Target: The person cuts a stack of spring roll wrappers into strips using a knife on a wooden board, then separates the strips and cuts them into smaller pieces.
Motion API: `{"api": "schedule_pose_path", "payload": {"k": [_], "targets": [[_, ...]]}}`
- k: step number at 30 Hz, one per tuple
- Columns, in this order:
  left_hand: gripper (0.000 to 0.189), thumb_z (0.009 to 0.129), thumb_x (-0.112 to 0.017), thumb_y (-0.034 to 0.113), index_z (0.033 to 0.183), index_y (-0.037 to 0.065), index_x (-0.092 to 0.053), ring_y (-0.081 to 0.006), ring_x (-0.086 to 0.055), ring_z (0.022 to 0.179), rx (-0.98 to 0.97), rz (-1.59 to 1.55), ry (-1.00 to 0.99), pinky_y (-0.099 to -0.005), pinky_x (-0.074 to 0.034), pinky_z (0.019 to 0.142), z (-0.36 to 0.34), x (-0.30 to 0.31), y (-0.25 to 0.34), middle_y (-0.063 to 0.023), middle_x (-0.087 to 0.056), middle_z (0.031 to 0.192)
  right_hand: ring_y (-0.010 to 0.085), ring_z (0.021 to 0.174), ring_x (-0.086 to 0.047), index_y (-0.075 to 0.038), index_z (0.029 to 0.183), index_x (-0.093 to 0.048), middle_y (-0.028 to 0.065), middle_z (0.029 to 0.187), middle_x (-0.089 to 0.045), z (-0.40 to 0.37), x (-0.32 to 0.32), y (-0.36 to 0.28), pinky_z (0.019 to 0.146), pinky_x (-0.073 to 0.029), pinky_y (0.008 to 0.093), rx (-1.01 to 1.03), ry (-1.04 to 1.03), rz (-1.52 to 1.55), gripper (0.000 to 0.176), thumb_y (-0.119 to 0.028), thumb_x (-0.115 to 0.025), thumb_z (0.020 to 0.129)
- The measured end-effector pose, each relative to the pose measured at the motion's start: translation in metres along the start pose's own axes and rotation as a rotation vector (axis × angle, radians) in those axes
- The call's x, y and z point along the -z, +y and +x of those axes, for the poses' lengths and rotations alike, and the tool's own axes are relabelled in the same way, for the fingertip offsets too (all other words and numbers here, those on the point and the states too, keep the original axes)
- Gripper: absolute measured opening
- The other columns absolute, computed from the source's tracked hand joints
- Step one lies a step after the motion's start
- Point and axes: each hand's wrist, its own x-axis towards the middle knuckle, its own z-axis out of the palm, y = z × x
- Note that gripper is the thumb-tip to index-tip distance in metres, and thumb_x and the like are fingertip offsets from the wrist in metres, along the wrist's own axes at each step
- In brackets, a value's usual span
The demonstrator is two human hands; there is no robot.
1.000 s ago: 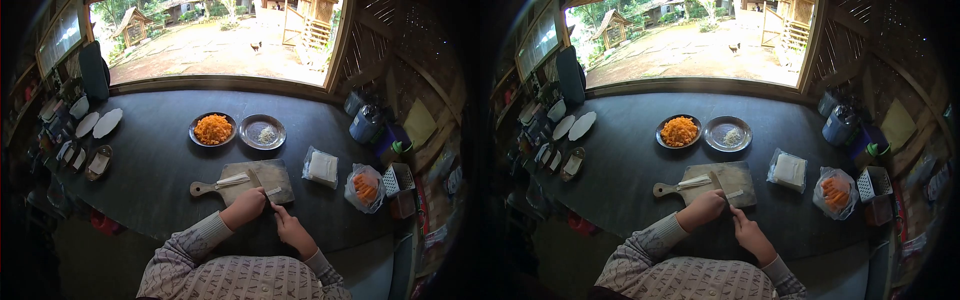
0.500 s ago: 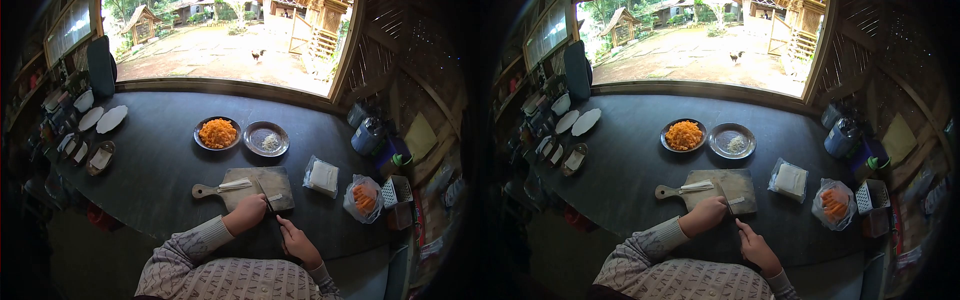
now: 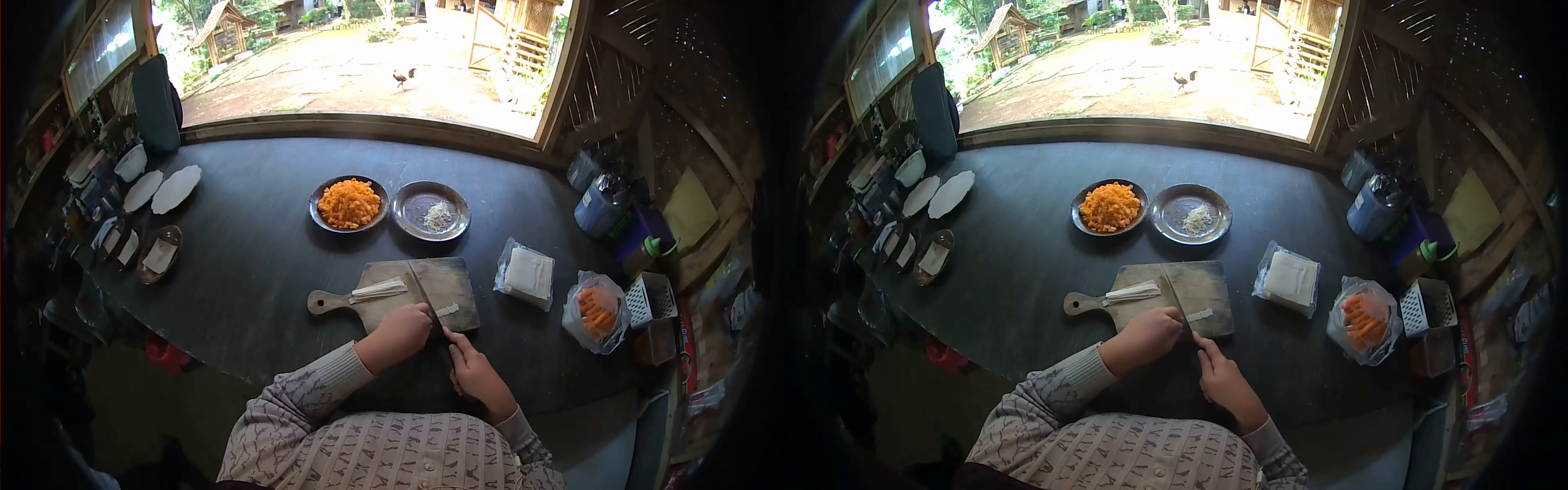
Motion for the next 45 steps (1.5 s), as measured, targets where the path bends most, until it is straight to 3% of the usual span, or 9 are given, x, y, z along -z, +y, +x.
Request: {"api": "schedule_pose_path", "payload": {"k": [6, 11, 16, 20, 26, 33, 36, 41, 45], "targets": [[0.018, 0.077, -0.057, 0.001, 0.089, -0.002, -0.071, -0.0349, -0.065, 0.086, -0.003, -0.193, 0.047, -0.0421, -0.053, 0.079, 0.0, -0.011, -0.014, -0.0162, -0.064, 0.095, 0.01, 0.044, -0.048, -0.018, 0.145, -0.044, 0.0026, 0.055, -0.049, -0.01, 0.006, -0.003, 0.045, -0.042, 0.0275, 0.01, -0.016, 0.052, 0.039, -0.021, -0.04, 0.106], [0.016, 0.076, -0.057, 0.0, 0.086, -0.001, -0.07, -0.0347, -0.064, 0.087, 0.036, -0.086, 0.007, -0.0419, -0.053, 0.079, -0.001, -0.005, -0.006, -0.016, -0.063, 0.094, 0.0116, 0.045, -0.051, -0.016, 0.144, -0.045, 0.0048, 0.055, -0.052, -0.014, 0.003, 0.004, 0.047, -0.045, 0.0282, 0.048, 0.003, -0.036, 0.04, -0.02, -0.042, 0.105], [0.014, 0.077, -0.057, 0.0, 0.083, -0.001, -0.07, -0.0343, -0.064, 0.087, 0.059, -0.021, -0.044, -0.0412, -0.053, 0.079, 0.0, -0.002, -0.002, -0.0156, -0.063, 0.092, 0.0166, 0.045, -0.058, -0.015, 0.143, -0.044, 0.0102, 0.056, -0.058, -0.009, -0.002, 0.013, 0.05, -0.049, 0.0306, 0.281, 0.087, -0.253, 0.039, -0.02, -0.043, 0.104], [0.015, 0.077, -0.057, 0.0, 0.084, 0.0, -0.07, -0.0334, -0.064, 0.087, 0.019, -0.067, -0.012, -0.0408, -0.053, 0.079, -0.003, -0.009, -0.007, -0.0147, -0.063, 0.093, 0.0157, 0.043, -0.055, -0.016, 0.143, -0.044, 0.0088, 0.054, -0.056, 0.014, -0.005, 0.009, 0.047, -0.048, 0.0309, 0.261, 0.107, -0.213, 0.039, -0.02, -0.042, 0.104], [0.018, 0.077, -0.055, -0.002, 0.087, 0.0, -0.071, -0.0324, -0.064, 0.089, -0.011, -0.148, 0.046, -0.0402, -0.052, 0.081, -0.003, -0.005, -0.005, -0.0149, -0.064, 0.096, 0.0135, 0.044, -0.053, -0.017, 0.144, -0.044, 0.0052, 0.054, -0.053, 0.03, 0.003, 0.016, 0.046, -0.047, 0.0301, 0.089, -0.049, 0.122, 0.04, -0.023, -0.04, 0.105], [0.009, 0.075, -0.057, -0.002, 0.076, -0.002, -0.066, -0.0332, -0.062, 0.084, -0.012, -0.096, 0.051, -0.0412, -0.052, 0.076, -0.003, -0.007, -0.006, -0.0154, -0.059, 0.09, 0.0106, 0.045, -0.049, -0.017, 0.145, -0.043, 0.0038, 0.055, -0.05, -0.017, 0.009, -0.005, 0.045, -0.043, 0.0279, -0.003, -0.039, -0.006, 0.041, -0.018, -0.04, 0.105], [0.016, 0.078, -0.057, 0.0, 0.087, 0.0, -0.07, -0.033, -0.065, 0.087, 0.04, -0.027, -0.049, -0.0405, -0.053, 0.08, -0.001, -0.004, -0.004, -0.015, -0.062, 0.097, 0.0109, 0.045, -0.049, -0.016, 0.145, -0.042, 0.0042, 0.055, -0.05, -0.022, 0.008, 0.003, 0.047, -0.044, 0.028, 0.041, -0.044, -0.022, 0.04, -0.019, -0.04, 0.105], [0.01, 0.076, -0.059, 0.0, 0.081, 0.0, -0.068, -0.0322, -0.063, 0.087, 0.026, -0.027, -0.027, -0.0404, -0.053, 0.077, -0.002, -0.004, -0.005, -0.0141, -0.061, 0.094, 0.0169, 0.048, -0.058, -0.016, 0.143, -0.042, 0.0103, 0.057, -0.058, -0.007, -0.002, 0.02, 0.051, -0.049, 0.0325, 0.156, 0.048, -0.166, 0.039, -0.022, -0.042, 0.105], [0.006, 0.074, -0.061, 0.002, 0.075, 0.001, -0.066, -0.0311, -0.063, 0.085, -0.023, -0.032, 0.026, -0.0405, -0.054, 0.073, -0.001, -0.009, -0.009, -0.0123, -0.06, 0.09, 0.016, 0.045, -0.055, -0.016, 0.143, -0.043, 0.0089, 0.056, -0.056, 0.003, 0.003, 0.001, 0.048, -0.047, 0.0313, 0.025, -0.027, -0.025, 0.039, -0.023, -0.041, 0.105]]}}
